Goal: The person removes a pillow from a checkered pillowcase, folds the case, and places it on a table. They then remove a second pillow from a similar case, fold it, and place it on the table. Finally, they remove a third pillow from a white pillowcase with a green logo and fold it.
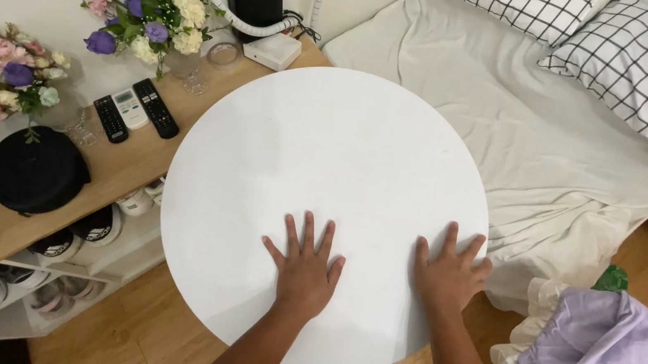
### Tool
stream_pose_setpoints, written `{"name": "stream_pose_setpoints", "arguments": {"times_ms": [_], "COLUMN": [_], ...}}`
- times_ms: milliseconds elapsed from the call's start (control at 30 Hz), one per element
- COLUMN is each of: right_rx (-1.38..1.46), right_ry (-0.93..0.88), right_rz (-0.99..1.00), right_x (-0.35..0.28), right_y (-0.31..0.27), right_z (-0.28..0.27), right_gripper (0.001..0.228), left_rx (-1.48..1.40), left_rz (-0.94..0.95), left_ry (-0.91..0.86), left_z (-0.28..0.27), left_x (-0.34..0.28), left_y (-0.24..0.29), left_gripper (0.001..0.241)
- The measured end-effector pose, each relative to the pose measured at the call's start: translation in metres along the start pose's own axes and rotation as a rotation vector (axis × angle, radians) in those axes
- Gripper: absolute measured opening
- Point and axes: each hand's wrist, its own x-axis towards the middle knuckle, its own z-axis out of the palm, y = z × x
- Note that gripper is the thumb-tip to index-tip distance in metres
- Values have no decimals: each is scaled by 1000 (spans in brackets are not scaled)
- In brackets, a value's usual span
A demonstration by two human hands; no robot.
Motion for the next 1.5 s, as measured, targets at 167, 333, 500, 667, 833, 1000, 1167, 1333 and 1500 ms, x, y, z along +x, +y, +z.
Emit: {"name": "stream_pose_setpoints", "arguments": {"times_ms": [167, 333, 500, 667, 833, 1000, 1167, 1333, 1500], "right_rx": [-7, -19, 54, -13, -29, 40, 91, 114, 90], "right_ry": [9, -18, -31, -80, 22, 177, 211, 241, 288], "right_rz": [11, 30, 37, -44, -260, -550, -579, -567, -604], "right_x": [-12, -20, -26, -39, -58, -76, -71, -44, -1], "right_y": [-3, -6, -3, -17, -12, 2, 16, 47, 95], "right_z": [0, 5, 24, 1, -8, -40, -85, -132, -163], "right_gripper": [79, 80, 81, 77, 73, 73, 72, 72, 72], "left_rx": [47, 121, 0, 20, 9, 22, 51, 44, -9], "left_rz": [98, 205, -30, -63, -8, 72, 118, 196, 239], "left_ry": [331, 716, 64, 151, 217, 332, 345, 408, 491], "left_z": [15, 47, 10, -6, -25, -57, -69, -81, -97], "left_x": [2, 9, -4, 12, 15, 7, 7, 15, 25], "left_y": [-10, -30, -23, -23, -23, -4, 44, 113, 186], "left_gripper": [68, 75, 83, 80, 78, 76, 75, 74, 77]}}
